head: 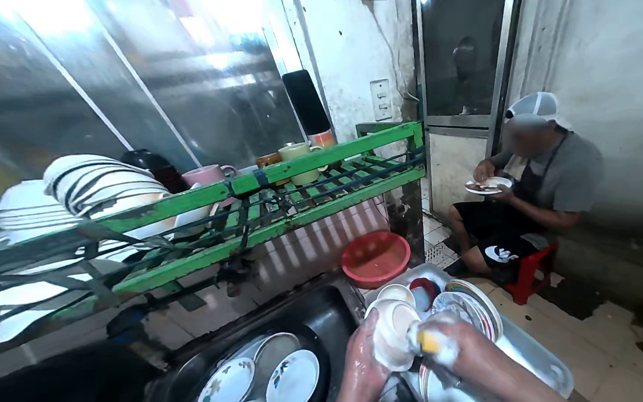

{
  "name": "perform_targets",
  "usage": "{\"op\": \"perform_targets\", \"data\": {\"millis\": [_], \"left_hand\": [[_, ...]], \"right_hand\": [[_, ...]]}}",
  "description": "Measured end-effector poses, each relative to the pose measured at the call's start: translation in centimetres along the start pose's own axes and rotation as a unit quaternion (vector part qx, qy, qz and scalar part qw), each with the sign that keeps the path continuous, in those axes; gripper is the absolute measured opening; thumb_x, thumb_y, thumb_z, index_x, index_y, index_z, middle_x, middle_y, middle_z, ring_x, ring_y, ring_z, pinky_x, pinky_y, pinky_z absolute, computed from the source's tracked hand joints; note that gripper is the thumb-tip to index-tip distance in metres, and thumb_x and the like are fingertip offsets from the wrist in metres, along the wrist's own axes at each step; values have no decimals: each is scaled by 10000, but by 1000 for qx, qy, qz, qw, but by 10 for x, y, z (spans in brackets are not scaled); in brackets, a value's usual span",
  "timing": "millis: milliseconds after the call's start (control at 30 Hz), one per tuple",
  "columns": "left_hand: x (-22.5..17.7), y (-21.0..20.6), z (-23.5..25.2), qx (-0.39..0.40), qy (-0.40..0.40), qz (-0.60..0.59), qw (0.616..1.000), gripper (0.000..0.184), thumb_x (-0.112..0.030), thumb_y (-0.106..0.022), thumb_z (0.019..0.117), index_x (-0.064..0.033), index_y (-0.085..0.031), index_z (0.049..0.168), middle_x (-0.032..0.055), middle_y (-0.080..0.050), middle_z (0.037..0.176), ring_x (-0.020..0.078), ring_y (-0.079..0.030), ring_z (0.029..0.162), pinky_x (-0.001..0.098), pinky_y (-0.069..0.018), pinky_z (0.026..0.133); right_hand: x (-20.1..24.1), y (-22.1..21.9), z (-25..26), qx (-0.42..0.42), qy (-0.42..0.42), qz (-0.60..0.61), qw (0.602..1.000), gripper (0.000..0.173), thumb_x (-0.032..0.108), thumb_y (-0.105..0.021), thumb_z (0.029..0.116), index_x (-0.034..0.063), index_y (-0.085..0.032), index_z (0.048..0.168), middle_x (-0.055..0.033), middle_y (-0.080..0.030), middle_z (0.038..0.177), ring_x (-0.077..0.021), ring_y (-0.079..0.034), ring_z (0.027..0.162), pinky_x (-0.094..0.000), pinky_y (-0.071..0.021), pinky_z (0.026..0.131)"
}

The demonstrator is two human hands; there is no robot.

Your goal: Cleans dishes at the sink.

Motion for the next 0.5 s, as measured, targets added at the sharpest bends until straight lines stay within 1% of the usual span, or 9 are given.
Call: {"op": "perform_targets", "data": {"millis": [67, 100, 200, 267, 300, 333, 400, 467, 500], "left_hand": [[6, -7, -1, -12, -4, 8, 1000, 418, -317, -376, 1111, 0, -580, 1292, 200, -689, 1112, 304, -702, 984, 499, -602, 827], [9, -15, -5, -16, -2, 6, 1000, 432, -334, -356, 1117, -5, -585, 1278, 189, -688, 1085, 293, -700, 961, 486, -603, 809], [13, -35, -21, -18, 7, -18, 1000, 400, -329, -226, 1126, -75, -534, 1144, 81, -644, 891, 179, -669, 803, 366, -586, 691], [-2, -33, -17, -24, -21, -30, 999, 389, -302, -280, 1123, -52, -576, 1151, 94, -667, 903, 175, -682, 813, 350, -597, 703], [-9, -30, -12, -36, -32, -33, 998, 400, -298, -325, 1119, -19, -596, 1210, 138, -679, 975, 214, -690, 871, 391, -600, 748], [-13, -29, -9, -51, -22, -57, 997, 403, -320, -333, 1111, -25, -568, 1253, 158, -666, 1042, 243, -682, 930, 433, -591, 782], [-13, -27, -5, -59, -6, -106, 993, 430, -356, -337, 1102, -49, -541, 1324, 187, -654, 1172, 307, -671, 1057, 526, -580, 855], [-8, -25, -4, -31, -12, -78, 996, 456, -381, -332, 1104, -66, -537, 1363, 197, -646, 1236, 337, -655, 1124, 576, -561, 901], [-6, -23, -2, -8, -32, -43, 999, 463, -383, -332, 1107, -65, -536, 1374, 198, -645, 1248, 338, -655, 1133, 579, -563, 909]], "right_hand": [[-7, 11, 14, -21, -90, 24, 995, 359, 228, -725, 918, 16, -718, 1208, -203, -685, 1254, -336, -635, 1221, -504, -487, 1080], [0, 12, 21, -59, -95, 25, 993, 373, 234, -728, 908, 22, -717, 1215, -192, -686, 1258, -321, -640, 1216, -492, -493, 1077], [39, -10, 24, -151, 73, -40, 985, 344, 232, -690, 922, 90, -729, 1233, -126, -704, 1281, -303, -636, 1256, -521, -510, 1066], [42, -22, 13, -197, 171, -90, 961, 311, 265, -619, 970, 124, -719, 1228, -110, -701, 1298, -321, -621, 1284, -546, -507, 1062], [33, -23, 7, -214, 176, -69, 958, 304, 271, -624, 964, 107, -717, 1203, -130, -698, 1294, -332, -611, 1295, -540, -498, 1077], [20, -23, 2, -228, 142, -10, 963, 328, 241, -658, 934, 36, -706, 1186, -184, -686, 1294, -342, -596, 1311, -518, -482, 1106], [-8, -20, -2, -254, -56, 175, 950, 483, 141, -709, 897, -129, -595, 1281, -235, -649, 1316, -239, -609, 1286, -375, -488, 1110], [-24, -10, 2, -241, -271, 312, 878, 577, 120, -686, 942, -79, -455, 1432, -203, -635, 1274, -185, -642, 1133, -345, -536, 981], [-26, -1, 8, -213, -318, 347, 856, 565, 138, -671, 965, -24, -445, 1457, -176, -636, 1251, -176, -648, 1081, -350, -552, 928]]}}
Point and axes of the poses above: each hand's wrist, its own z-axis towards the middle knuckle, its own y-axis out of the back of the hand, x = y × z, the point moved 6 cm from there along z, towards the middle knuckle
